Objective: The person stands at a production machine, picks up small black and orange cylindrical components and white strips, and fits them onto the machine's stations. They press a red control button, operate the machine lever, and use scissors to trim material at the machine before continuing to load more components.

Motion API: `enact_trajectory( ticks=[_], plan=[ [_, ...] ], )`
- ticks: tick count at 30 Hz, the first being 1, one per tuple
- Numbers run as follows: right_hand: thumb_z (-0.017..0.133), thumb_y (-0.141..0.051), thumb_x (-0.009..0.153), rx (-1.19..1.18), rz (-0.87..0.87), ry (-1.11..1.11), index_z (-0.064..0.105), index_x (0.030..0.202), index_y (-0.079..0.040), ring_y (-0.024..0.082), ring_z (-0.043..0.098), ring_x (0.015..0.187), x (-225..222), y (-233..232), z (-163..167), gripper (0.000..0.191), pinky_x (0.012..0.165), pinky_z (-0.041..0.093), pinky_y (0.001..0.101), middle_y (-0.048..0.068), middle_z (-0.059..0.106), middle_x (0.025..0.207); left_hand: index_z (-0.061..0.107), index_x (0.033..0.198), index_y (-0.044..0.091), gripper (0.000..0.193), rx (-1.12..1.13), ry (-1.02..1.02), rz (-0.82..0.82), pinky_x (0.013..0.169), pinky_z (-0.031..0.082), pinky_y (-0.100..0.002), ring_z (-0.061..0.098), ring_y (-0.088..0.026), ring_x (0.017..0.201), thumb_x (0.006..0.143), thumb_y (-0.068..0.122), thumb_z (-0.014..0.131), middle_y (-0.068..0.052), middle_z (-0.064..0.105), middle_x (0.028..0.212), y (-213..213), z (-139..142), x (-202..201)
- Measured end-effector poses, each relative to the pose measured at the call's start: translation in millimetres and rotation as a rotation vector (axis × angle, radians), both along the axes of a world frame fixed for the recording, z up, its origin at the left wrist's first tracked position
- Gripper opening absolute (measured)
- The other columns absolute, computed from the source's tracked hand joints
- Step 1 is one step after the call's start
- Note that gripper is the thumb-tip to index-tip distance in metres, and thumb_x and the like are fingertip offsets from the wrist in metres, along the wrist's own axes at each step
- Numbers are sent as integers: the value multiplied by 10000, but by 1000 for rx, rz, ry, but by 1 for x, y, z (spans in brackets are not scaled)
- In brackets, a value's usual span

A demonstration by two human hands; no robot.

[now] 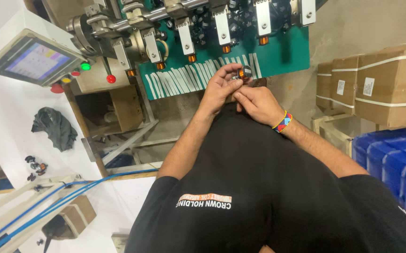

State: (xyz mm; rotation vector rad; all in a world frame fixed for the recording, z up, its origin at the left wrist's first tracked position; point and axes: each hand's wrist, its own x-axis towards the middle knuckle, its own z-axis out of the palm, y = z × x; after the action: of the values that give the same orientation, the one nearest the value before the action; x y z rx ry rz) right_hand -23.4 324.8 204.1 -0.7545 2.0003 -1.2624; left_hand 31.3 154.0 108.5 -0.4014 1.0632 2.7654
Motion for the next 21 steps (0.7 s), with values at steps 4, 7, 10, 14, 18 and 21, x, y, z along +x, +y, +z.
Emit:
enact_trajectory(
  ticks=[4, 7, 10, 14, 18, 21],
  plan=[
    [523, -204, 1058, -33, 67, -31, 679, 984, -86, 169, 700, 627, -21, 28, 1, 209, 612, 528, 324, 32, 688, 673, 524, 1383, 38, 433, 85, 37, 108, 1057, 570, -424, 683, -274, 1182, 994, 31, 715, -132, 645, 1285, 24, -3, -6],
    [517, -212, 1055, 16, 145, -26, 682, 983, -87, 193, 689, 605, -35, 42, -1, 219, 599, 521, 346, 42, 678, 655, 524, 1383, 47, 418, 108, 10, 134, 1067, 562, -433, 682, -280, 1189, 1004, 40, 701, -141, 650, 1282, 40, -5, -9],
    [528, -220, 1049, 21, 208, -14, 676, 966, -80, 210, 697, 625, -45, 48, -10, 220, 609, 528, 365, 43, 688, 672, 518, 1400, 27, 417, 148, 35, 183, 1115, 549, -433, 676, -275, 1217, 1018, 23, 685, -153, 647, 1301, 53, -8, -11],
    [549, -246, 1048, 30, 257, -1, 700, 972, -87, 218, 718, 660, -52, 52, -42, 232, 633, 540, 370, 43, 710, 701, 517, 1405, -22, 421, -6, -38, 279, 1065, 569, -416, 687, -273, 1192, 1011, 5, 662, -174, 644, 1298, 66, -13, -12],
    [603, -322, 1018, 83, 340, -82, 732, 1012, -88, 239, 740, 674, -74, 55, -96, 267, 654, 564, 369, 58, 745, 764, 533, 1382, -50, 394, -161, -100, 413, 1003, 598, -391, 702, -257, 1141, 1010, -3, 654, -179, 648, 1291, 71, -17, -8],
    [707, -390, 941, 256, 176, -8, 703, 1216, -103, 301, 720, 828, -107, 59, -135, 398, 760, 562, 405, 152, 734, 955, 534, 1390, -51, 415, -268, -106, 453, 931, 608, -371, 720, -247, 1043, 998, 0, 664, -176, 660, 1269, 69, -19, -2]
  ],
)
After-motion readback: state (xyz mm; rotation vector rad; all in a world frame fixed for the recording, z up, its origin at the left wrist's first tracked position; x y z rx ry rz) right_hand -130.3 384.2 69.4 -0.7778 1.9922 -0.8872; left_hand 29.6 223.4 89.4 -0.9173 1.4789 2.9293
